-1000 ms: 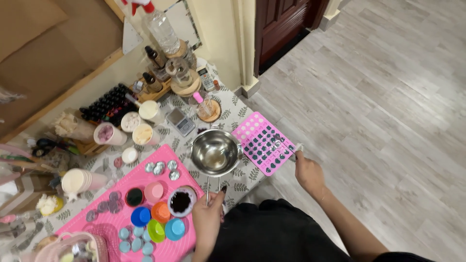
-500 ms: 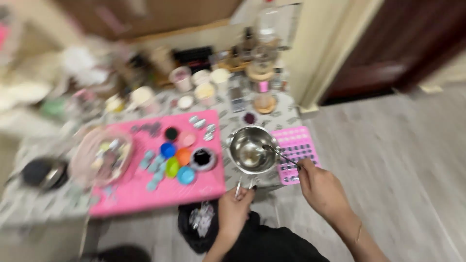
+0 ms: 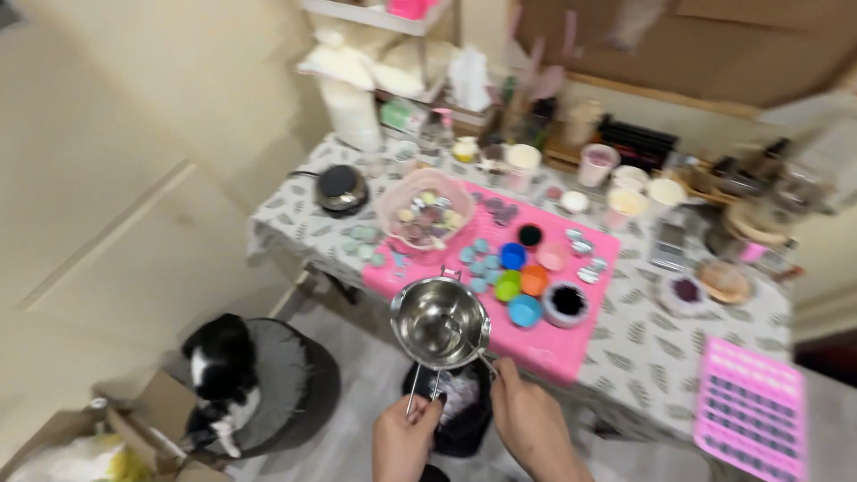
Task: Cleaning a metal melting pot with a cloth and organizing decorative candle tins into a basket in a workshop.
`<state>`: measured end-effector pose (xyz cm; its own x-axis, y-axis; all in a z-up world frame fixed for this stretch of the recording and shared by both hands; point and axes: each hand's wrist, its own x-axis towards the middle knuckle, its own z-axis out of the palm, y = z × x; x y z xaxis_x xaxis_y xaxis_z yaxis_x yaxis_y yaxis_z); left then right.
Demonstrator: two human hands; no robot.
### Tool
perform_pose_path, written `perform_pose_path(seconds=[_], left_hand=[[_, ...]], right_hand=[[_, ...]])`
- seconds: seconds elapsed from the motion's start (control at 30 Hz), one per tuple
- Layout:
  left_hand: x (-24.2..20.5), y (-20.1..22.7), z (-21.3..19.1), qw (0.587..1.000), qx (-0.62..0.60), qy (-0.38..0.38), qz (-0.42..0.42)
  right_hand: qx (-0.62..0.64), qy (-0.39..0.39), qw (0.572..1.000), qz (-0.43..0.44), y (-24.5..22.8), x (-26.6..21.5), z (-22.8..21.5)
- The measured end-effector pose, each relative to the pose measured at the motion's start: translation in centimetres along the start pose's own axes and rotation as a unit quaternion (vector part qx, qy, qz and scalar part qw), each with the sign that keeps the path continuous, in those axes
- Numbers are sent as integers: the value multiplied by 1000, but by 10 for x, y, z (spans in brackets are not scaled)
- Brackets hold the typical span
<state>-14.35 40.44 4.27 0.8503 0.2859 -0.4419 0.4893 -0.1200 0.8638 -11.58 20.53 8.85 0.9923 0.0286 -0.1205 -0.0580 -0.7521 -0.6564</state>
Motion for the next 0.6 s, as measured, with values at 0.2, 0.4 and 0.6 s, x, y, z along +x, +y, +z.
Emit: perform_pose_path(seconds=[0.2,0.4,0.6], left_hand=[[87,-62,-160,996,76,20,38],[119,11,-239,997,24,34,-72],[209,40,-252,997,-42,18,-55]], right_hand=[[55,7,998,-14,-122,36,83],[76,16,997,-3,-201,66,125],[99,43,993,50,-237,137,125]])
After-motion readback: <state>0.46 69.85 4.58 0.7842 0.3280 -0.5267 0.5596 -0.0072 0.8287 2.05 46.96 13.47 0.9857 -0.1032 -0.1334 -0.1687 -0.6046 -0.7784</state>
